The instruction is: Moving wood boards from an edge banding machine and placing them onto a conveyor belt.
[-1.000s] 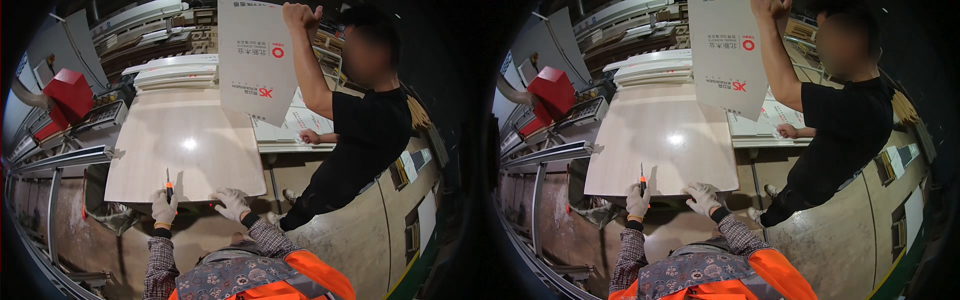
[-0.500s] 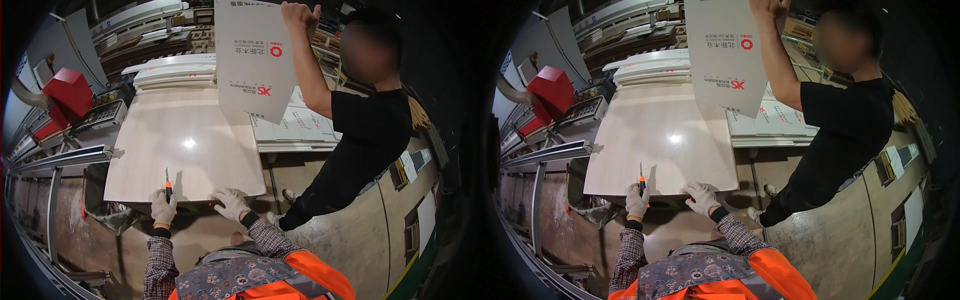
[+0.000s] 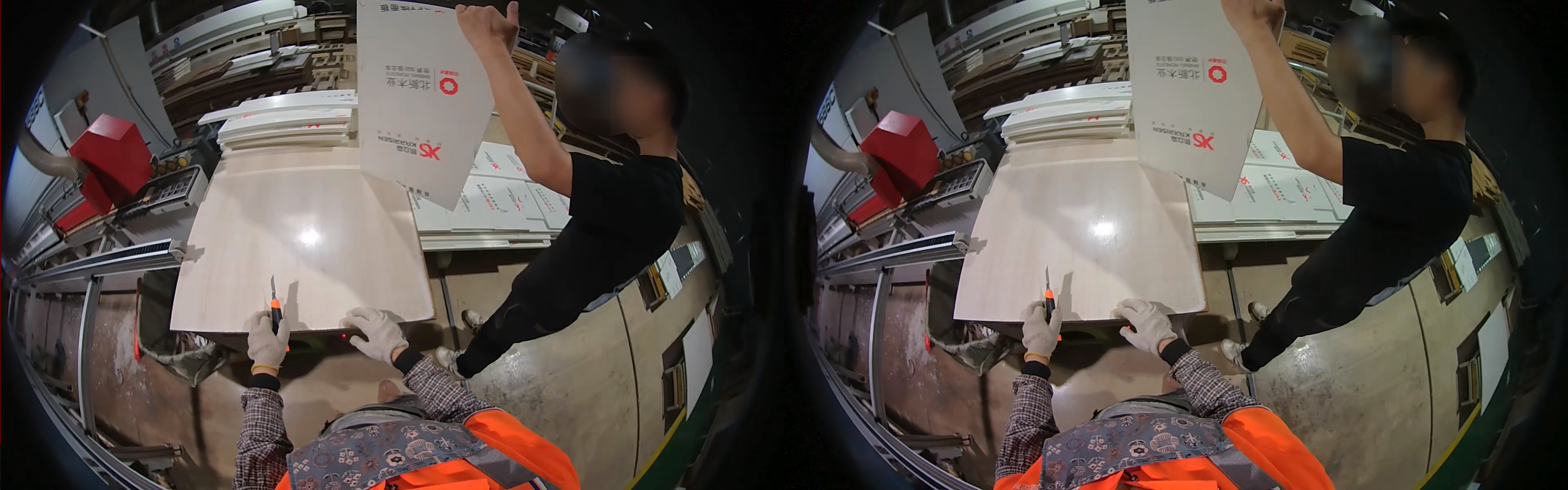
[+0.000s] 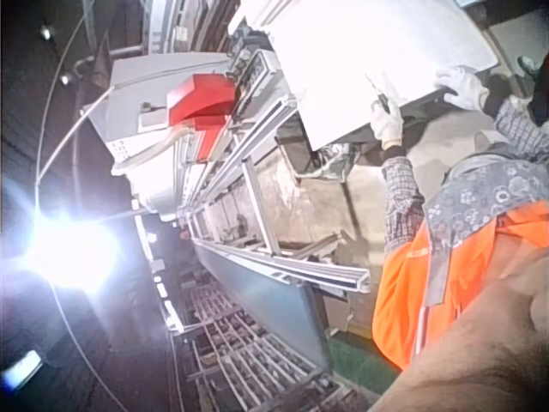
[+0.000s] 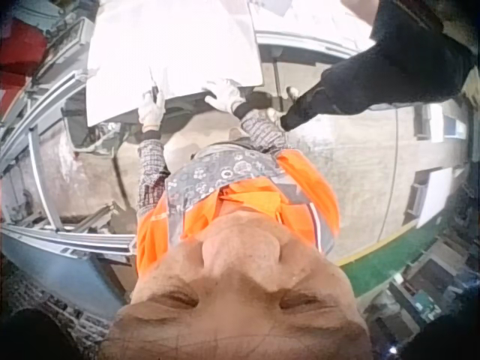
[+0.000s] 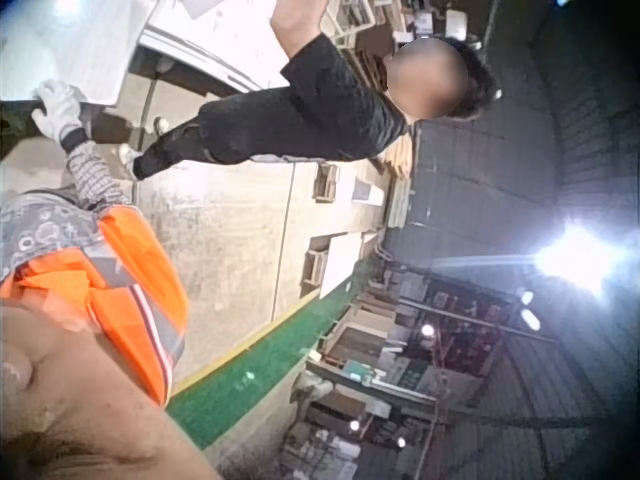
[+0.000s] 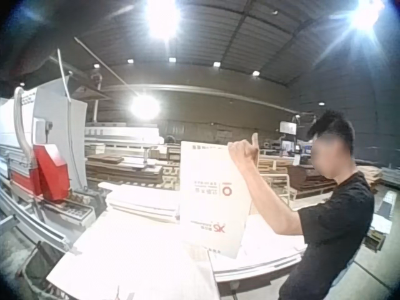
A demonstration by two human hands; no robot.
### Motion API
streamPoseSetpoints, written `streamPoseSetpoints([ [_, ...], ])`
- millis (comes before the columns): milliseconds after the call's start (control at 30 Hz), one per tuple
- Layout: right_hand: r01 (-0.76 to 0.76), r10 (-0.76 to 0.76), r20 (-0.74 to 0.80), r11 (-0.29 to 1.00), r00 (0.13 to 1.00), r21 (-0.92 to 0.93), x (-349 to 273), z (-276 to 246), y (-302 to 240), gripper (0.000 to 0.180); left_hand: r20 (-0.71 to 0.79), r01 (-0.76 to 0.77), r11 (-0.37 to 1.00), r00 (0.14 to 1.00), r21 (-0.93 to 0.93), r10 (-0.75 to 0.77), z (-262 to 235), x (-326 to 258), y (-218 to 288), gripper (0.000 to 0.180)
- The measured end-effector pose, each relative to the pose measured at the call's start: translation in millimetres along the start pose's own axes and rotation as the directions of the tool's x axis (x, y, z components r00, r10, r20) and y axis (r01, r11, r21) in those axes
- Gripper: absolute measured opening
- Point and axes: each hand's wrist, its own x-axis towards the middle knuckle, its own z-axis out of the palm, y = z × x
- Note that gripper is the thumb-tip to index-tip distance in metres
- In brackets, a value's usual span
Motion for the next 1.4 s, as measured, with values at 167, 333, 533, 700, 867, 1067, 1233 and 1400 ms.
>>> streamPoseSetpoints([
  [167, -0.004, 0.004, 0.024, 1.0, 1.0, -0.014, 1, -5, -3, 0.042, 0.02, 0.016, 1.0, 1.0, 0.003, -0.016, -3, 0, 3, 0.032],
  [333, 0.002, -0.002, 0.02, 1.0, 1.0, -0.014, 2, -7, -4, 0.041, 0.01, 0.014, 1.0, 1.0, 0.005, -0.014, -1, -1, 1, 0.033],
  [533, 0.027, -0.027, -0.024, 1.0, 0.999, -0.006, 2, -8, -4, 0.041, 0.019, 0.013, 1.0, 1.0, 0.011, -0.013, -3, -1, 1, 0.035],
  [700, 0.013, -0.013, -0.018, 1.0, 1.0, 0.0, -1, -4, -1, 0.04, 0.021, -0.007, 1.0, 1.0, -0.008, 0.007, -4, -1, 1, 0.036],
  [867, -0.067, 0.07, 0.083, 0.997, 0.994, -0.036, 3, -9, -8, 0.04, 0.01, -0.003, 1.0, 1.0, -0.01, 0.003, -3, -3, -5, 0.038],
  [1067, -0.065, 0.069, 0.068, 0.997, 0.995, -0.051, 3, -10, -6, 0.04, 0.05, 0.031, 0.999, 0.998, -0.025, -0.03, -6, -2, 0, 0.04],
  [1233, -0.053, 0.055, 0.039, 0.997, 0.998, -0.05, 2, -9, -7, 0.039, 0.088, 0.049, 0.999, 0.995, -0.004, -0.048, -7, -1, -1, 0.041],
  [1400, -0.059, 0.063, 0.051, 0.995, 0.997, -0.08, 3, -12, -11, 0.039, 0.097, 0.062, 0.998, 0.993, 0.015, -0.063, -8, -1, 0, 0.041],
])
